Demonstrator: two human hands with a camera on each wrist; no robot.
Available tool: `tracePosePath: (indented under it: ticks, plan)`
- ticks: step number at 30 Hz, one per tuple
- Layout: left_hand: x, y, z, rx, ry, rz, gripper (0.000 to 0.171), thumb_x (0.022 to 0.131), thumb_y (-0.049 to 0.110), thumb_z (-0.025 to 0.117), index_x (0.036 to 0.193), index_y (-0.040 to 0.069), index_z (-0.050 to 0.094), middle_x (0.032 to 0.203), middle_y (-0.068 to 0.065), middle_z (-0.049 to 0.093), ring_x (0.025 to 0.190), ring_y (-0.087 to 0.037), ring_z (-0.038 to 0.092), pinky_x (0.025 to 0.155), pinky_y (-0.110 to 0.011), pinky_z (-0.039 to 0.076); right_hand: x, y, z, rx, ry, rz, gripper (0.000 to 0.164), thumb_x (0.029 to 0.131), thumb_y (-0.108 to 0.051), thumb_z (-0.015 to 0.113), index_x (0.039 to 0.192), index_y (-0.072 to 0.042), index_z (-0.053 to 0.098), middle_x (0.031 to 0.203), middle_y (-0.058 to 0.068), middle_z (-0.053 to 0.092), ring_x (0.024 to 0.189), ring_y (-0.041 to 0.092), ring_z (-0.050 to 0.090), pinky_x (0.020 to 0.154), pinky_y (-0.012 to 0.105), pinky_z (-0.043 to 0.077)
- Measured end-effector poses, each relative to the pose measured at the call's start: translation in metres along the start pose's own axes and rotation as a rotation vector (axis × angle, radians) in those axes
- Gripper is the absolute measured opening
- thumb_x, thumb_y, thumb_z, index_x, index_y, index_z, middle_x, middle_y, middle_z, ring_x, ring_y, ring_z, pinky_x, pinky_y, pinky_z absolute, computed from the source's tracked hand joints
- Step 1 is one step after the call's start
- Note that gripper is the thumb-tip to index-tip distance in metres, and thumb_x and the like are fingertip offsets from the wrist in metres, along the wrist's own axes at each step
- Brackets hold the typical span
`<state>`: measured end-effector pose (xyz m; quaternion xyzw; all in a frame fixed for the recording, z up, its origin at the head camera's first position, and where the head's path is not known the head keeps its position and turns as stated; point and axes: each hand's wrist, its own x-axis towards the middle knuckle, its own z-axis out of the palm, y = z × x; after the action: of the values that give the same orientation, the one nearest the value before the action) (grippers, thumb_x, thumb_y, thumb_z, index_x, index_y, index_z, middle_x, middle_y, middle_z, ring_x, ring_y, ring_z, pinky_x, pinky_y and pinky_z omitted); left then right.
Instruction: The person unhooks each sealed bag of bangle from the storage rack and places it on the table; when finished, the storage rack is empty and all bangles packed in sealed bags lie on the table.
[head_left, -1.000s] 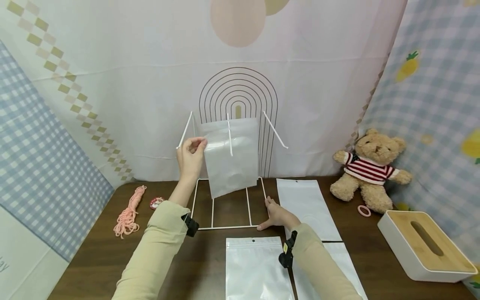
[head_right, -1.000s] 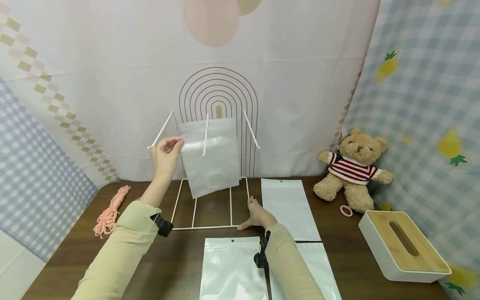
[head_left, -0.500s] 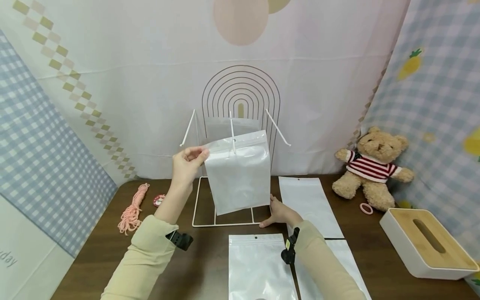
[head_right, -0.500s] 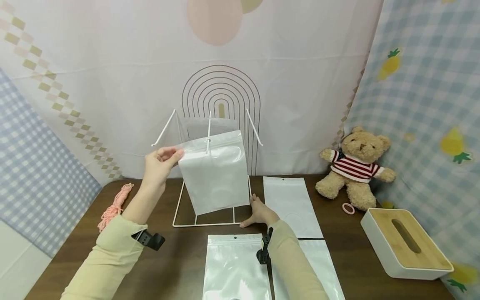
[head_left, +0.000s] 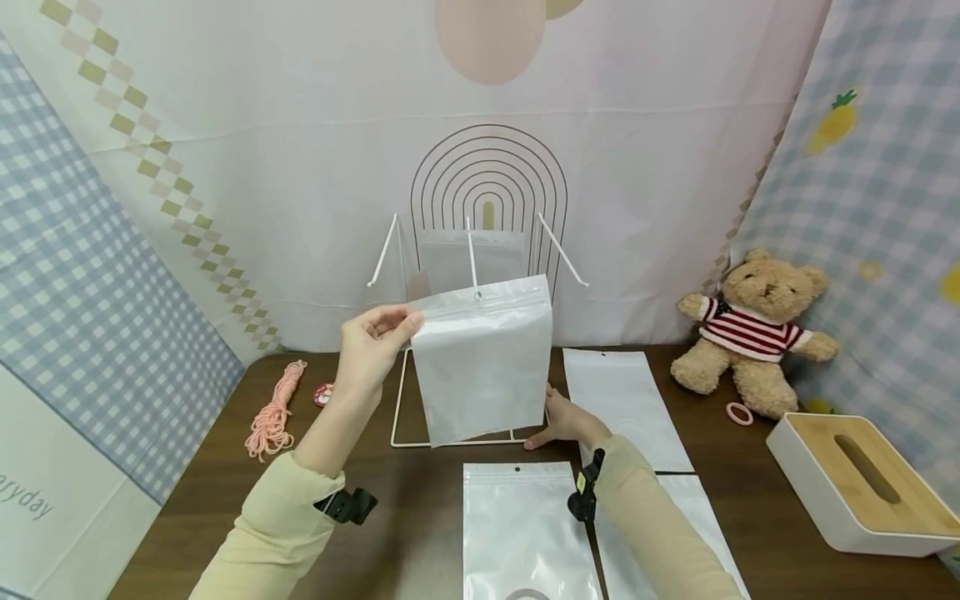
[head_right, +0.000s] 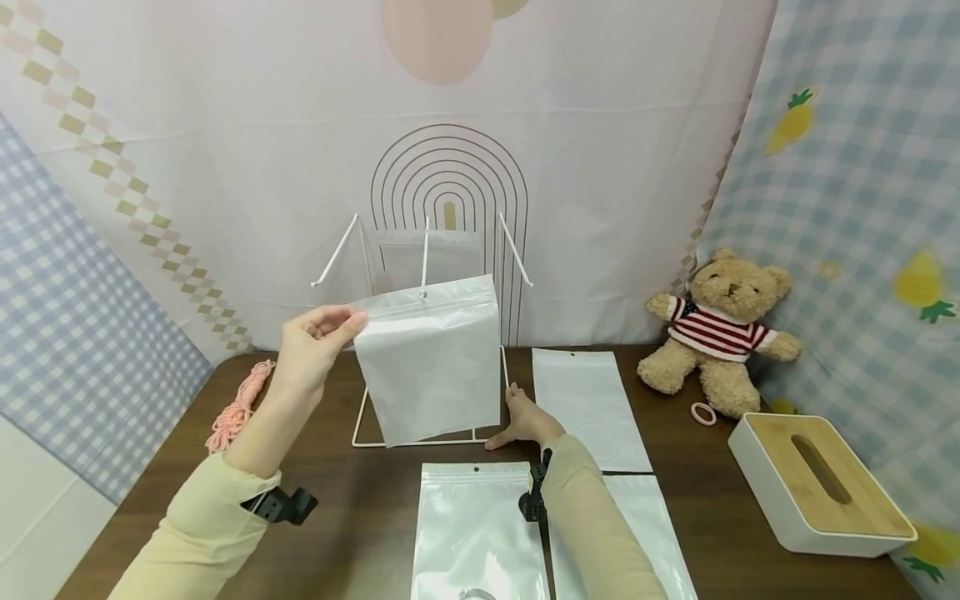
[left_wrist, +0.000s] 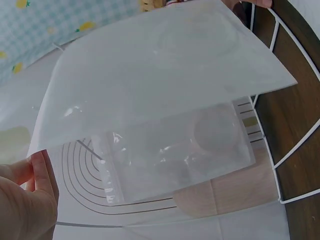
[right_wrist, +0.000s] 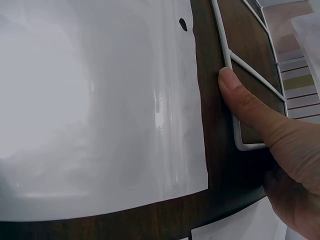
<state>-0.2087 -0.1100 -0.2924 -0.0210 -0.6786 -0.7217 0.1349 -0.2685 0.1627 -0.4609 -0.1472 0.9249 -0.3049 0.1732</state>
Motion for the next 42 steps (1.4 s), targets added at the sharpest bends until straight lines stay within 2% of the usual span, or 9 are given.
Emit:
tracePosePath:
  ticks: [4,7,14,22,24,29,33,39,42]
  plan:
    - [-0.004,0.0,0.0,-0.022,-0.006,0.017,0.013,0.079,0.006,0.07,0.09,0.002,0.065,0.068,0.015,0.064,0.067,0.0,0.059,0.066,-0.014,0.05,0.002,0.005,0.001,0.028,0.042,-0.171,0.094,0.062,-0.021,0.085,0.137,-0.005,0.03,0.136,0.017,0.038,0.125,0.032,0.039,0.107,0.05,0.027]
    - [-0.008,0.002,-0.003,-0.022,-0.008,0.021,0.008,0.078,0.006,0.07,0.084,0.01,0.066,0.068,0.016,0.065,0.067,0.0,0.06,0.067,-0.014,0.05,0.002,0.005,0.001,-0.019,0.059,-0.15,0.087,0.062,-0.025,0.084,0.133,-0.006,0.037,0.131,0.017,0.043,0.12,0.031,0.044,0.104,0.048,0.032]
    - [-0.023,0.009,-0.021,-0.042,-0.044,0.009,0.019,0.078,0.006,0.07,0.073,0.024,0.066,0.069,0.015,0.066,0.067,0.001,0.061,0.067,-0.016,0.051,-0.001,0.002,0.002,-0.042,0.01,0.06,0.115,0.063,-0.034,0.082,0.147,-0.003,0.01,0.152,0.022,0.006,0.14,0.038,0.011,0.11,0.05,0.023]
    - [-0.046,0.007,-0.067,0.153,-0.187,-0.084,0.02,0.082,0.01,0.067,0.077,0.03,0.067,0.075,0.016,0.068,0.076,0.003,0.059,0.069,-0.016,0.048,-0.001,0.003,0.002,-0.045,-0.02,0.081,0.113,0.067,-0.038,0.079,0.144,0.005,0.009,0.152,0.023,0.002,0.14,0.039,0.009,0.11,0.05,0.022]
    - [-0.051,0.004,-0.083,0.205,-0.234,-0.125,0.017,0.084,0.013,0.066,0.081,0.029,0.067,0.103,0.01,0.066,0.097,0.002,0.054,0.073,-0.013,0.047,-0.002,0.003,0.002,-0.04,-0.011,0.072,0.113,0.066,-0.037,0.079,0.144,0.006,0.01,0.152,0.024,0.003,0.14,0.04,0.01,0.11,0.05,0.023]
    - [-0.054,-0.011,-0.125,0.184,-0.321,-0.242,0.011,0.088,0.012,0.06,0.093,0.02,0.066,0.119,0.003,0.057,0.106,-0.001,0.055,0.078,-0.013,0.049,-0.003,0.002,0.002,-0.042,-0.005,0.069,0.112,0.065,-0.036,0.08,0.143,0.009,0.012,0.151,0.026,0.004,0.139,0.04,0.012,0.109,0.049,0.024]
    - [-0.044,-0.027,-0.15,0.212,-0.33,-0.326,0.023,0.089,0.016,0.058,0.11,0.006,0.059,0.093,0.014,0.063,0.088,0.0,0.061,0.077,-0.014,0.05,-0.003,0.0,0.002,-0.044,-0.001,0.085,0.112,0.065,-0.035,0.081,0.142,0.009,0.013,0.151,0.025,0.005,0.139,0.04,0.013,0.11,0.049,0.024]
    - [-0.022,-0.065,-0.167,0.201,-0.235,-0.462,0.017,0.086,0.021,0.064,0.101,0.015,0.061,0.088,0.017,0.059,0.079,0.003,0.062,0.073,-0.015,0.05,-0.002,0.001,-0.001,-0.062,-0.004,0.097,0.113,0.065,-0.037,0.08,0.143,0.008,0.011,0.151,0.025,0.004,0.139,0.04,0.012,0.11,0.05,0.022]
    - [-0.02,-0.086,-0.168,0.199,-0.218,-0.481,0.019,0.085,0.016,0.064,0.102,0.008,0.062,0.086,0.016,0.059,0.076,0.003,0.06,0.071,-0.014,0.051,-0.002,0.0,-0.001,-0.068,-0.016,0.096,0.114,0.065,-0.037,0.08,0.143,0.007,0.011,0.151,0.025,0.004,0.139,0.04,0.012,0.11,0.049,0.023]
